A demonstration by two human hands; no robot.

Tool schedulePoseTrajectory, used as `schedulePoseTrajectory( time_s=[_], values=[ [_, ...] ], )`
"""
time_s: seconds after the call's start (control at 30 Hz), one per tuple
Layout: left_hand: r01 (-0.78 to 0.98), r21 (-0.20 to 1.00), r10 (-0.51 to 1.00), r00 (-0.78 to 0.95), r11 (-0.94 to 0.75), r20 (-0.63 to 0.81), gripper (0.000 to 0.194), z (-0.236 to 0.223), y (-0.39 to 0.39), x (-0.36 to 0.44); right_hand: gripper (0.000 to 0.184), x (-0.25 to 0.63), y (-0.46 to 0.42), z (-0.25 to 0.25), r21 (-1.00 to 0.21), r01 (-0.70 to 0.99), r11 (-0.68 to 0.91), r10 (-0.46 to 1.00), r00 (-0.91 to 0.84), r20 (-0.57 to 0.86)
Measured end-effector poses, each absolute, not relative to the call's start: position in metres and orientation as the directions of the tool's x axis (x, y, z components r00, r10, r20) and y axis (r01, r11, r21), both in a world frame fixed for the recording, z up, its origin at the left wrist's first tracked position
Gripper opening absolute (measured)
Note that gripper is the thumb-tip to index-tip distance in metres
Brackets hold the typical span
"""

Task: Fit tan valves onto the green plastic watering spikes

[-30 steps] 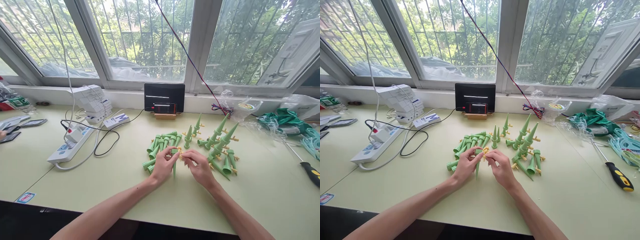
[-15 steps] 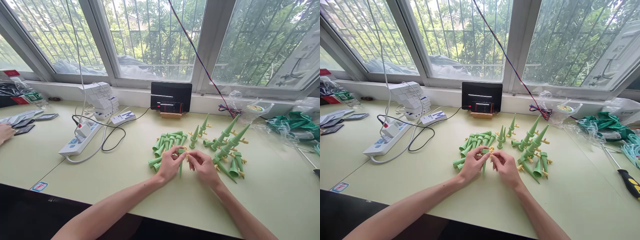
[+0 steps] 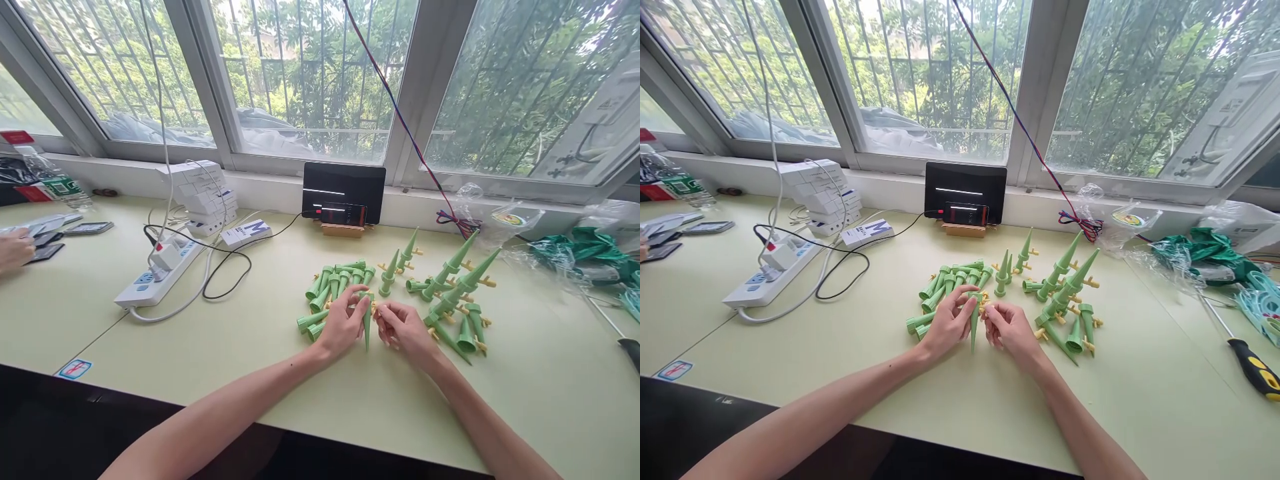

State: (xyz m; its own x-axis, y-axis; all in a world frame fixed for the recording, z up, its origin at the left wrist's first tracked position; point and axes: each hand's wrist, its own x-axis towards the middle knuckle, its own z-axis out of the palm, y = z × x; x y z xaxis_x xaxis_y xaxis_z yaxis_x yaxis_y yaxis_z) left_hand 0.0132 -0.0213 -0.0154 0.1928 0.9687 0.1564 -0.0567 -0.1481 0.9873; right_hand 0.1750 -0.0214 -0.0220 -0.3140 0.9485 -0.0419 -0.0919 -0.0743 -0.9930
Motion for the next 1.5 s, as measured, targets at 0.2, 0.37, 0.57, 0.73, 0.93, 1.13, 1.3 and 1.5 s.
schedulePoseTrajectory(
  time_s=[0.2,0.37,0.57,0.73,0.93,1.13,1.3,1.5],
  values=[
    [-0.117,0.991,0.967,0.236,-0.070,0.097,0.037,-0.014,-0.021,0.013,0.043,0.177,-0.020,-0.023,-0.976,-0.175,-0.127,0.934,-0.352,-0.058],
    [-0.171,0.985,0.954,0.294,-0.014,0.065,0.036,-0.017,-0.019,0.012,0.043,0.176,-0.019,-0.025,-0.965,-0.209,-0.156,0.920,-0.386,-0.065],
    [-0.217,0.973,0.921,0.388,0.077,0.014,0.038,-0.022,-0.014,0.011,0.041,0.178,-0.019,-0.028,-0.973,-0.189,-0.129,0.921,-0.386,-0.047],
    [-0.214,0.972,0.921,0.390,0.095,-0.004,0.042,-0.020,-0.016,0.011,0.039,0.179,-0.017,-0.033,-0.995,-0.100,-0.015,0.926,-0.376,0.024],
    [-0.213,0.972,0.925,0.381,0.101,-0.012,0.042,-0.017,-0.019,0.013,0.039,0.177,-0.016,-0.030,-0.997,-0.012,0.074,0.946,-0.314,0.074],
    [-0.205,0.977,0.922,0.386,0.060,0.025,0.042,-0.017,-0.022,0.014,0.040,0.180,-0.017,-0.027,-0.997,0.032,0.074,0.954,-0.293,0.062],
    [-0.178,0.984,0.920,0.388,0.015,0.056,0.038,-0.018,-0.022,0.013,0.040,0.181,-0.021,-0.020,-0.997,0.045,0.057,0.956,-0.290,0.041],
    [-0.118,0.991,0.918,0.383,-0.064,0.105,0.037,-0.022,-0.022,0.013,0.043,0.181,-0.023,-0.019,-1.000,-0.002,0.012,0.957,-0.291,0.012]
  ],
)
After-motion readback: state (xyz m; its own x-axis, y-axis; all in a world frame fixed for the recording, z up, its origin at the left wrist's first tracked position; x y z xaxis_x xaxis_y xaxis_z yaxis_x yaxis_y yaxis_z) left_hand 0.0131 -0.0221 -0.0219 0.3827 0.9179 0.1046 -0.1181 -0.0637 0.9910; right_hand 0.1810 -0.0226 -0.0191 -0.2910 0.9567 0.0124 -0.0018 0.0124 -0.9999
